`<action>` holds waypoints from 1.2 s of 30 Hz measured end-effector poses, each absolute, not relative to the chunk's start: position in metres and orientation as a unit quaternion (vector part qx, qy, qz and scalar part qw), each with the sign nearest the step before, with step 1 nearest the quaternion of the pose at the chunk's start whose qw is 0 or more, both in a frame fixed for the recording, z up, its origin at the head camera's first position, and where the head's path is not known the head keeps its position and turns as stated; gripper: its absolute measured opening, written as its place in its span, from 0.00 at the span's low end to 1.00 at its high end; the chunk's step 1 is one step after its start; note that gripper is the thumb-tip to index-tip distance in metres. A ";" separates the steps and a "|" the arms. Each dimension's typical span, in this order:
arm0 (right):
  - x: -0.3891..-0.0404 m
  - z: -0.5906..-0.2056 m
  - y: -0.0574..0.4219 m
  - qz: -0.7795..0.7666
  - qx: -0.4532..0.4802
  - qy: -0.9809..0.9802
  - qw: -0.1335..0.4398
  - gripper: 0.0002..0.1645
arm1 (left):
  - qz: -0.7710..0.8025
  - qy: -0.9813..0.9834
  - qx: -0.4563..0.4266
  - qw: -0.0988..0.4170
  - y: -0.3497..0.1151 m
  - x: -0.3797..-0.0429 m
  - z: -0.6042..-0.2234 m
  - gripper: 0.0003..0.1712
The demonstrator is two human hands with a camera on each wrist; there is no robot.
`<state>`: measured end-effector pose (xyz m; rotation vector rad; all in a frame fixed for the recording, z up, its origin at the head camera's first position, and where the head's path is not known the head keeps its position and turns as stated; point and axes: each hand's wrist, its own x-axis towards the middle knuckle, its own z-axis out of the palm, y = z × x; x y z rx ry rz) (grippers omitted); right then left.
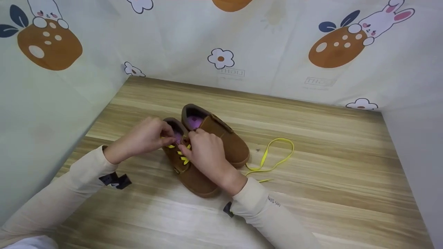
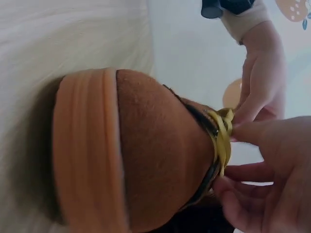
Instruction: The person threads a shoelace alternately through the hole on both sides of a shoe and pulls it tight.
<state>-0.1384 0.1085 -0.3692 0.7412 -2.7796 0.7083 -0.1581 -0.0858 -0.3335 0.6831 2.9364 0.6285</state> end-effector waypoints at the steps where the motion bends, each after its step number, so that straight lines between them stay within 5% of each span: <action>1: -0.138 -0.368 0.108 0.230 0.249 -0.936 0.091 0.16 | 0.199 0.954 0.220 0.038 -0.086 -0.159 -0.333 0.07; 10: -0.133 -0.368 0.104 0.171 0.272 -0.939 0.126 0.12 | 0.324 0.925 0.186 0.068 -0.085 -0.163 -0.351 0.07; 17: -0.135 -0.376 0.104 0.201 0.265 -0.928 0.166 0.10 | 0.360 0.916 0.178 0.013 -0.076 -0.159 -0.359 0.07; 27: -0.139 -0.374 0.107 0.253 0.240 -0.928 0.128 0.09 | 0.260 0.942 0.192 -0.094 -0.068 -0.148 -0.359 0.05; 36: -0.139 -0.375 0.108 0.264 0.236 -0.927 0.124 0.09 | 0.283 0.932 0.189 -0.126 -0.064 -0.147 -0.371 0.05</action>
